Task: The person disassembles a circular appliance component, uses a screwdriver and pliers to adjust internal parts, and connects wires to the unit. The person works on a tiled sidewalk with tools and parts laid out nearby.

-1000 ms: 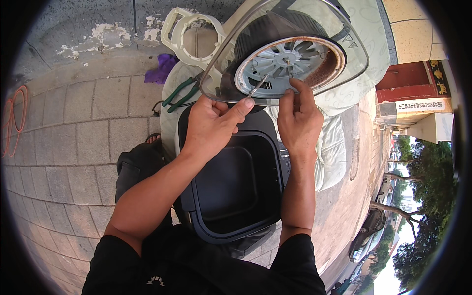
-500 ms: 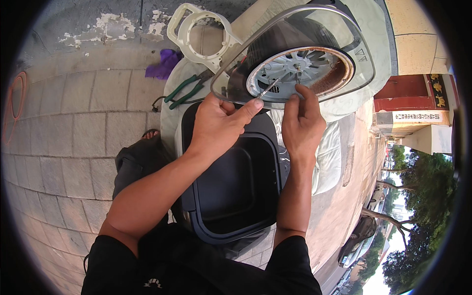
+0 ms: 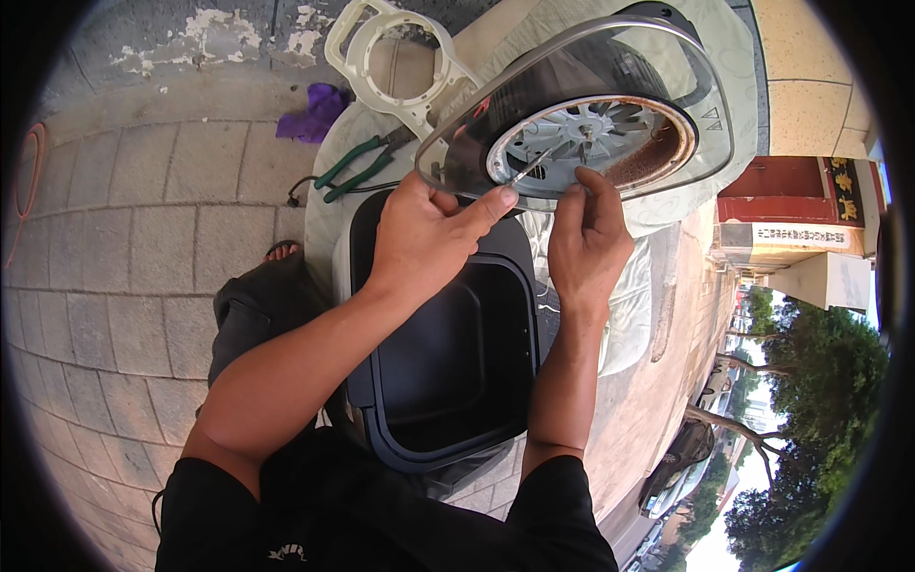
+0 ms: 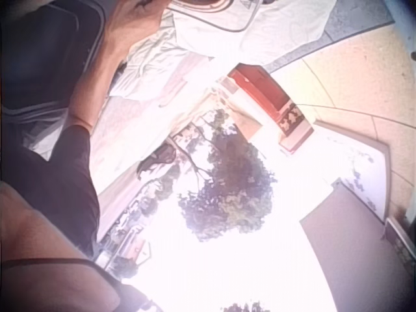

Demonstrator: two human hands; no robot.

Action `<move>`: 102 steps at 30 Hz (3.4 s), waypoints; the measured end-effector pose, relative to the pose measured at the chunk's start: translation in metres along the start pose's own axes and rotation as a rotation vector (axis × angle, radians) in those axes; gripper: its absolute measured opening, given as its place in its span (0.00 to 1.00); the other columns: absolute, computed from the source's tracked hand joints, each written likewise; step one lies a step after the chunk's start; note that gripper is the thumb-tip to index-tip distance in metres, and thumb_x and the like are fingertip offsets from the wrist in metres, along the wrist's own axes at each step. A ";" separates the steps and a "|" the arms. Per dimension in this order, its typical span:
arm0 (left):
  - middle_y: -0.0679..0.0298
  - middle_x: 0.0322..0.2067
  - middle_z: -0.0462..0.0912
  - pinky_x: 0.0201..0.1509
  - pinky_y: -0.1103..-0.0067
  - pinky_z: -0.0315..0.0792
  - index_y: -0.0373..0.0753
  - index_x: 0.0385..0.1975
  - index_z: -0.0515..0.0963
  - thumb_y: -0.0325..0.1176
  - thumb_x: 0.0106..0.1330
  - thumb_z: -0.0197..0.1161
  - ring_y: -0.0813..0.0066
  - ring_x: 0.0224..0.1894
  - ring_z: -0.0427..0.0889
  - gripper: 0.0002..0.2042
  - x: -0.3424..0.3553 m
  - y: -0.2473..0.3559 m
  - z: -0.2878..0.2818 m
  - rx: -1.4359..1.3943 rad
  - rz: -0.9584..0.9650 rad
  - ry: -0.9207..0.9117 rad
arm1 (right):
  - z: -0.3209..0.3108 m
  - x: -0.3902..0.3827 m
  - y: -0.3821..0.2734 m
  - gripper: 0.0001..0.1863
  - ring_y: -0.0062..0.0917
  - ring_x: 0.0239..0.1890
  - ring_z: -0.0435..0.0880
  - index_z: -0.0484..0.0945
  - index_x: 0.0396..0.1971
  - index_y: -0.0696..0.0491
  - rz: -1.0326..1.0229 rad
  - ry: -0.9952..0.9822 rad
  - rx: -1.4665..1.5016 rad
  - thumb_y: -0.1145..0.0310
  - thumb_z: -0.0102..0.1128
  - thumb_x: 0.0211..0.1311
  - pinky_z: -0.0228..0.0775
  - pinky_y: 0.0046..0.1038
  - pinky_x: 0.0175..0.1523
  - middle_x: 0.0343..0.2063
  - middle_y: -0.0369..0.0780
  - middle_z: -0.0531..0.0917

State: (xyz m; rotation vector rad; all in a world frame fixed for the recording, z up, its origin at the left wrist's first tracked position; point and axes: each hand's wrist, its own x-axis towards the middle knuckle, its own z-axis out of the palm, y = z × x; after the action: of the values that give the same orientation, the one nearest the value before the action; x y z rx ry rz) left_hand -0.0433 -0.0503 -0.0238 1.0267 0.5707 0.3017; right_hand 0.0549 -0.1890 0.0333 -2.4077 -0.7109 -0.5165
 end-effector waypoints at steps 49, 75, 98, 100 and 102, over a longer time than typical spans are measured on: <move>0.68 0.25 0.82 0.29 0.81 0.83 0.33 0.40 0.79 0.49 0.65 0.83 0.81 0.26 0.85 0.25 0.015 -0.025 0.000 0.109 0.049 0.026 | -0.010 0.008 -0.021 0.28 0.30 0.23 0.88 0.72 0.72 0.53 -0.077 0.014 -0.106 0.75 0.61 0.72 0.78 0.31 0.33 0.22 0.42 0.84; 0.68 0.25 0.83 0.32 0.80 0.83 0.33 0.39 0.80 0.48 0.65 0.82 0.81 0.27 0.85 0.24 0.013 -0.017 0.000 0.043 0.073 -0.004 | -0.008 0.008 -0.017 0.23 0.33 0.24 0.89 0.78 0.65 0.56 -0.047 0.025 -0.169 0.74 0.62 0.71 0.80 0.33 0.33 0.24 0.42 0.88; 0.69 0.23 0.87 0.35 0.80 0.76 0.36 0.38 0.85 0.50 0.61 0.84 0.84 0.27 0.83 0.22 0.012 -0.019 0.001 0.037 0.043 0.033 | -0.008 0.006 -0.004 0.12 0.36 0.27 0.90 0.87 0.51 0.58 -0.155 0.039 -0.128 0.76 0.62 0.71 0.80 0.33 0.36 0.26 0.47 0.88; 0.68 0.23 0.88 0.36 0.80 0.76 0.36 0.38 0.85 0.50 0.61 0.84 0.83 0.27 0.84 0.23 0.012 -0.019 0.000 0.046 0.043 0.028 | -0.010 0.006 -0.010 0.15 0.33 0.25 0.90 0.85 0.55 0.57 -0.058 0.005 -0.146 0.76 0.62 0.71 0.80 0.32 0.35 0.24 0.45 0.87; 0.68 0.23 0.88 0.36 0.80 0.77 0.35 0.39 0.85 0.50 0.61 0.84 0.83 0.27 0.85 0.23 0.012 -0.019 0.000 0.050 0.048 0.023 | -0.011 0.006 -0.014 0.19 0.31 0.25 0.89 0.81 0.61 0.56 -0.057 0.031 -0.096 0.75 0.62 0.72 0.80 0.32 0.34 0.23 0.43 0.87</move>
State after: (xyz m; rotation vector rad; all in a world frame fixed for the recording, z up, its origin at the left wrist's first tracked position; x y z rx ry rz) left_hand -0.0339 -0.0537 -0.0443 1.0870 0.5774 0.3439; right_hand 0.0490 -0.1837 0.0501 -2.4685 -0.7592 -0.6230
